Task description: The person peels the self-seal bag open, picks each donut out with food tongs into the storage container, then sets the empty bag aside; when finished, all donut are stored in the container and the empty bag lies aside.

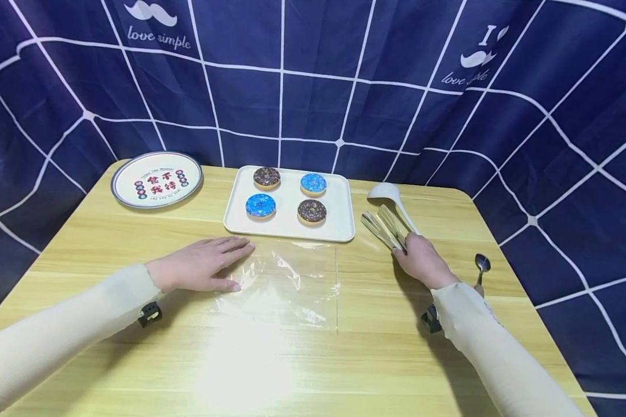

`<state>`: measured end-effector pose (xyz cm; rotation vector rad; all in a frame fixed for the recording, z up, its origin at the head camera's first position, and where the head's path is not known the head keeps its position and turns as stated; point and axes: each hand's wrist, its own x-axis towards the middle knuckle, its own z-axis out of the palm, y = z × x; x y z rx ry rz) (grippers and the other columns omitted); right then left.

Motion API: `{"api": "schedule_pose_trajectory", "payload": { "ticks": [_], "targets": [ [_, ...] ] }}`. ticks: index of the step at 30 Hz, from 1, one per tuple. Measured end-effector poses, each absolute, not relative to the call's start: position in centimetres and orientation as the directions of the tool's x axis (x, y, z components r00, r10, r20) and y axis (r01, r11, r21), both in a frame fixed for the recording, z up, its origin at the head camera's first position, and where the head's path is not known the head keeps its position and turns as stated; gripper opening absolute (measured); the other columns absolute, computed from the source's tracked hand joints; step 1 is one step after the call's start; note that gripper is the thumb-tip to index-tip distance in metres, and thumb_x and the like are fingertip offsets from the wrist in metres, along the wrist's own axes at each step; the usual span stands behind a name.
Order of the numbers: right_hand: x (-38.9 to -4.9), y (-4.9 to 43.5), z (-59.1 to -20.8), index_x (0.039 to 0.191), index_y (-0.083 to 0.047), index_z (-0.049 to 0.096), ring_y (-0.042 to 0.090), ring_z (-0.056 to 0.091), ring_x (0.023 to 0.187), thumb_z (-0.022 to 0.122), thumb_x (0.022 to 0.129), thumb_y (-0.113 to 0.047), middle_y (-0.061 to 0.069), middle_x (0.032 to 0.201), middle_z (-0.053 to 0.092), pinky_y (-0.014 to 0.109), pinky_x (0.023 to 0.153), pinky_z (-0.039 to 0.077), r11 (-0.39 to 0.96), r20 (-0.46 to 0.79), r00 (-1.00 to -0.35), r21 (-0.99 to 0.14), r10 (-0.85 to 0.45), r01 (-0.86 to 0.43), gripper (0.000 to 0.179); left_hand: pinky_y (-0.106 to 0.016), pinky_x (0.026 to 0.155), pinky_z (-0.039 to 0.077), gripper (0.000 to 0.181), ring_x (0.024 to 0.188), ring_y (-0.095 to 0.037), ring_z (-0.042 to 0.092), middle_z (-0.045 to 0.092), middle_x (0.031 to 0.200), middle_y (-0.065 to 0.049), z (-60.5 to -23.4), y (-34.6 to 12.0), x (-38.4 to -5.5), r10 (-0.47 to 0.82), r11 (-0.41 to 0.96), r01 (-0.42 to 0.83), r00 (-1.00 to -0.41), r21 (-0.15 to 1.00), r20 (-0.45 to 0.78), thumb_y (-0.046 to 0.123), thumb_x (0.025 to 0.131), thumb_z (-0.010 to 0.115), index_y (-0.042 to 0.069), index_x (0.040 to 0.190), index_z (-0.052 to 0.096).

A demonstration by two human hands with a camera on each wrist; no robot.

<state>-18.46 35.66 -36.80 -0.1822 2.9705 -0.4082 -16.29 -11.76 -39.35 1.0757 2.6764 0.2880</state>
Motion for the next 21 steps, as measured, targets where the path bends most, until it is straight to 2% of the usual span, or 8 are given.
{"api": "schedule_pose_trajectory", "payload": {
  "ticks": [5, 12, 16, 21],
  "targets": [
    [-18.52, 35.57, -36.89, 0.09, 0.003, 0.048, 0.022, 0.046, 0.061, 0.057, 0.106, -0.019, 0.007, 0.072, 0.043, 0.033, 0.054, 0.037, 0.954, -0.109, -0.983, -0.278, -0.146, -0.111, 0.028, -0.07, 0.125, 0.025, 0.088, 0.161, -0.044, 0.022, 0.022, 0.174, -0.016, -39.18, -11.99, -16.02, 0.673, 0.737, 0.618, -0.71, 0.274, -0.207, 0.056, 0.1, 0.06, 0.011, 0.166, 0.025],
    [-18.49, 35.56, -36.96, 0.089, 0.002, 0.049, 0.022, 0.045, 0.06, 0.057, 0.106, -0.02, 0.007, 0.072, 0.042, 0.033, 0.054, 0.037, 0.951, -0.107, -0.984, -0.29, -0.146, -0.11, 0.028, -0.072, 0.125, 0.024, 0.091, 0.161, -0.044, 0.02, 0.019, 0.175, -0.016, -38.91, -12.01, -15.86, 0.66, 0.751, 0.607, -0.712, 0.262, -0.24, 0.059, 0.099, 0.06, 0.011, 0.167, 0.023],
    [-18.47, 35.61, -36.83, 0.089, 0.002, 0.049, 0.022, 0.045, 0.061, 0.058, 0.105, -0.02, 0.007, 0.072, 0.043, 0.033, 0.054, 0.037, 0.95, -0.118, -0.983, -0.296, -0.143, -0.103, 0.028, -0.07, 0.125, 0.026, 0.092, 0.16, -0.045, 0.023, 0.022, 0.174, -0.018, -39.03, -11.99, -15.98, 0.674, 0.737, 0.626, -0.709, 0.256, -0.208, 0.059, 0.098, 0.062, 0.009, 0.166, 0.026],
    [-18.4, 35.53, -36.06, 0.083, -0.001, 0.049, 0.021, 0.045, 0.06, 0.058, 0.105, -0.024, 0.005, 0.069, 0.044, 0.032, 0.055, 0.037, 0.953, -0.111, -0.981, -0.276, -0.16, -0.124, 0.033, -0.067, 0.122, 0.034, 0.093, 0.155, -0.047, 0.033, 0.032, 0.169, -0.023, -39.26, -12.01, -16.18, 0.704, 0.707, 0.674, -0.7, 0.213, -0.123, 0.061, 0.094, 0.066, 0.006, 0.162, 0.034]
  ]
}}
